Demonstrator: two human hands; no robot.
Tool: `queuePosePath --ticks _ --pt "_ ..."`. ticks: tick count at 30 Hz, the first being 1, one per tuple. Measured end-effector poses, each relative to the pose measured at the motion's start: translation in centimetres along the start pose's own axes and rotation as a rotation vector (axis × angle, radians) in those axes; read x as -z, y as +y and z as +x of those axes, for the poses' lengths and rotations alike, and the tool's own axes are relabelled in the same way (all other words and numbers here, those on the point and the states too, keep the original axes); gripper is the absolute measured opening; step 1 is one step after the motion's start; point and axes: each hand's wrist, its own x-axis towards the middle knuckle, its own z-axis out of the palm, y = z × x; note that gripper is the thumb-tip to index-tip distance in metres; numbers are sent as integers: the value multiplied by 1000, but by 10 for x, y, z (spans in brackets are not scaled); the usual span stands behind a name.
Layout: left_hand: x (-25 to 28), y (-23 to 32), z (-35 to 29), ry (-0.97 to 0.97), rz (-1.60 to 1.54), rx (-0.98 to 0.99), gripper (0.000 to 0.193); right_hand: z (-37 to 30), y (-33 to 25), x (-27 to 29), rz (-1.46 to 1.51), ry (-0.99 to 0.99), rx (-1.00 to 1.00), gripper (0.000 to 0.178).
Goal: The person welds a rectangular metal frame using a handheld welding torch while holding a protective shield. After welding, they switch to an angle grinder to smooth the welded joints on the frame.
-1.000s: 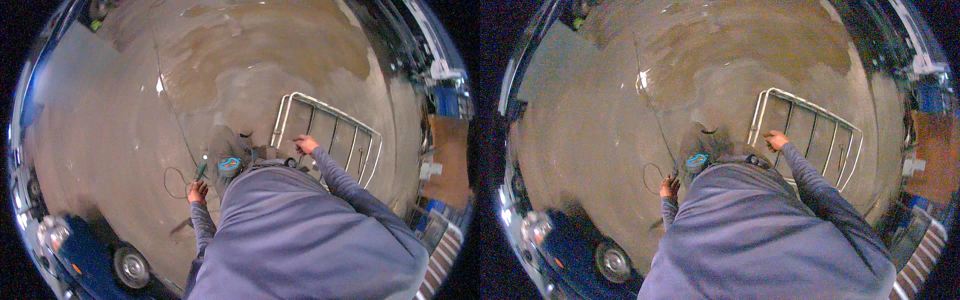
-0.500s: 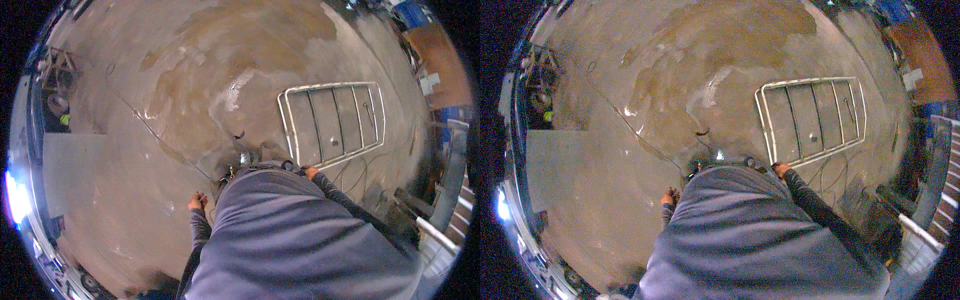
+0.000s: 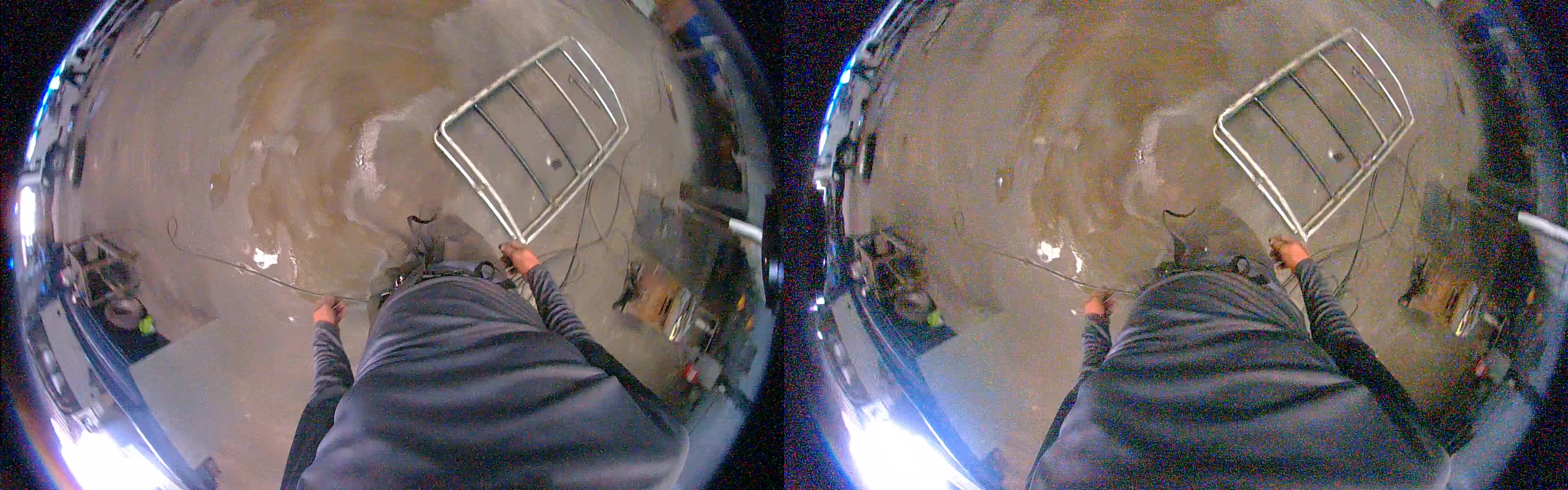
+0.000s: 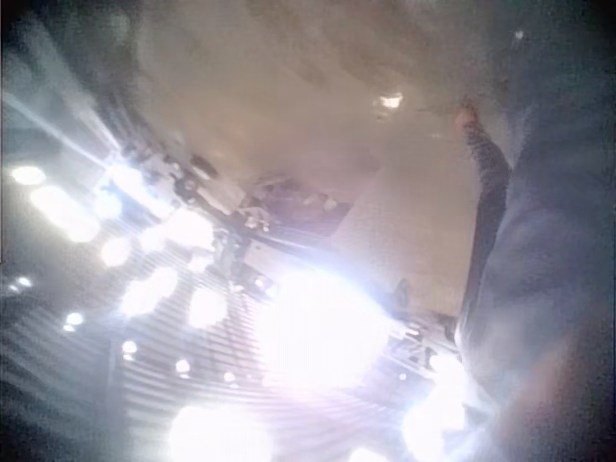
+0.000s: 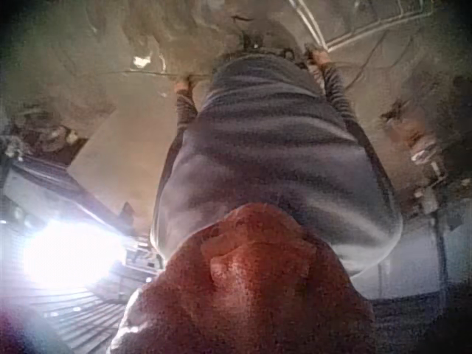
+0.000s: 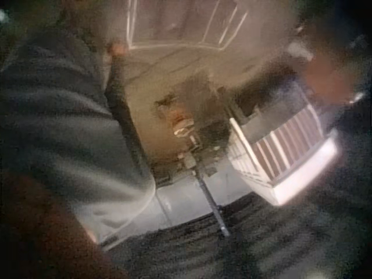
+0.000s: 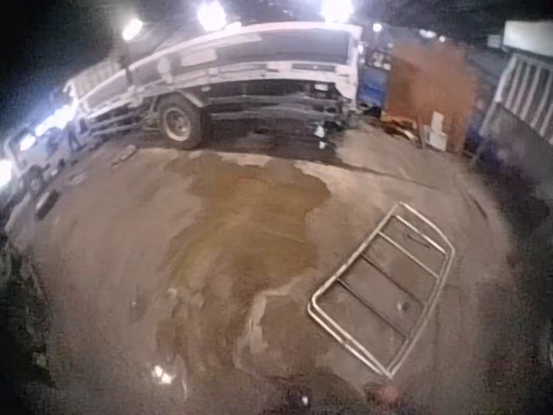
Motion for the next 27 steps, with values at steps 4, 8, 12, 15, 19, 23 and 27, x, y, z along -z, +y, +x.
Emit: queuePosePath --ticks 4,8,12,15,19,23,27 --pt "-51 97 27 -119 -28 99 24 18 -31 -24 -112 85 165 42" --pt "-90 183 65 -222 97 22 26 70 -56 -44 -423 189 164 43" --pt "-153 261 113 -404 498 -29 46 113 -54 -52 -430 179 145 42" --pt "-220 292 138 -496 807 175 66 134 -44 -65 -463 148 188 44" --pt "-299 278 177 -685 1370 -71 87 155 -37 -90 -359 191 72 46" --pt "-340 254 209 -706 1618 -216 98 179 -40 -105 -257 268 3 48" --pt "-359 269 214 -340 1827 -62 91 232 -56 -109 -135 243 12 52"
